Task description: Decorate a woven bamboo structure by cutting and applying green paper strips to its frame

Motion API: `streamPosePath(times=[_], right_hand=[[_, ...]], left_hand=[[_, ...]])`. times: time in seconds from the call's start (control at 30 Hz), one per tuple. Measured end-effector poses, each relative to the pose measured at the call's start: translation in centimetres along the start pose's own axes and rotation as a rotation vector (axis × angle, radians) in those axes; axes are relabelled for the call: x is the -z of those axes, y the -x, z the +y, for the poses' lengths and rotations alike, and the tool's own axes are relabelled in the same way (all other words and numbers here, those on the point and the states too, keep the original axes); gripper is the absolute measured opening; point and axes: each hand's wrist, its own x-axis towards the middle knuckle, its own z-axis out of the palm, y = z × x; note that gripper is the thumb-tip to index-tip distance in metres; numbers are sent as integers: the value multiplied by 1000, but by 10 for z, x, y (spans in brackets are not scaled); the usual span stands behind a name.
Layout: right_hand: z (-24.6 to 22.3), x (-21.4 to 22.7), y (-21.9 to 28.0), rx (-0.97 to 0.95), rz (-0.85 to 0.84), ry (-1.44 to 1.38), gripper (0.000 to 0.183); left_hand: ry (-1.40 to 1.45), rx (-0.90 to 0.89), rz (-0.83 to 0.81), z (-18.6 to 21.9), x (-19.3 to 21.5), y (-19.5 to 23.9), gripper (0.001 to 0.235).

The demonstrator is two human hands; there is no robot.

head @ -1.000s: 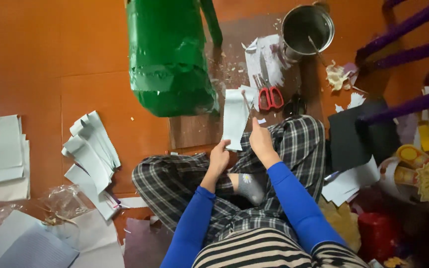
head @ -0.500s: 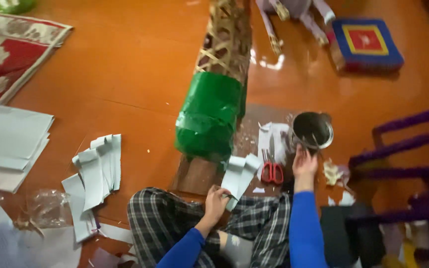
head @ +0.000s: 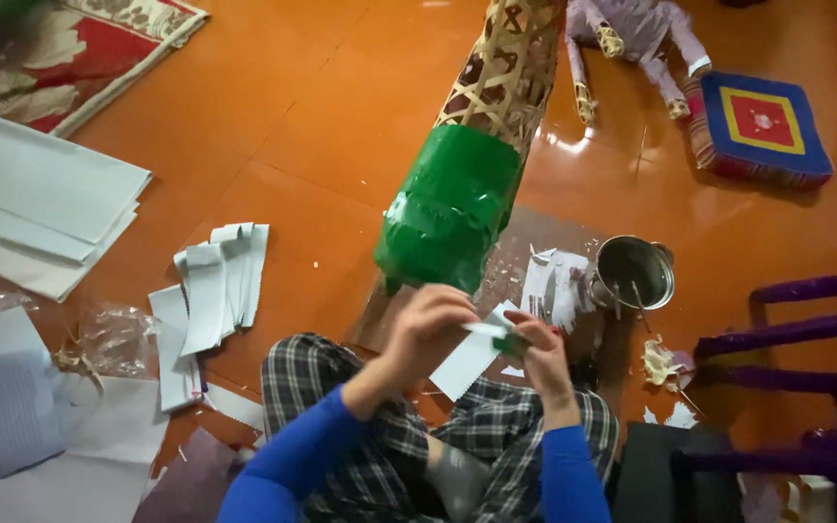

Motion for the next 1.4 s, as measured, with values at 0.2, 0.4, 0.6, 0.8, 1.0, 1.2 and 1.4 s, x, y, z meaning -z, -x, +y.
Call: streamPosePath(times=[0.2, 0.4, 0.6, 0.8, 1.0, 1.2, 1.4], right_hand=[[-109, -8, -132, 315, 5, -378, 13], [-113, -16, -295, 77, 132, -644, 11], [-118, -47, -291, -38, 279, -434, 25], [-121, -42, -272, 172, 344, -405, 38], [-129, -28, -277, 263, 266, -322, 71], [-59, -14, -304, 98, 115, -447, 76], [-61, -36, -304, 119, 48, -545, 80]], left_hand=[[95, 193, 129, -26, 80, -118, 14], [546, 659, 400, -165, 70, -244, 28], [343, 774, 454, -326, 39, -237, 49], [491, 780, 439, -331, 44, -248, 41], [470, 668, 388, -325, 58, -252, 37], [279, 727, 184, -381, 23, -201, 34], [245, 677, 56, -371, 20, -203, 25]])
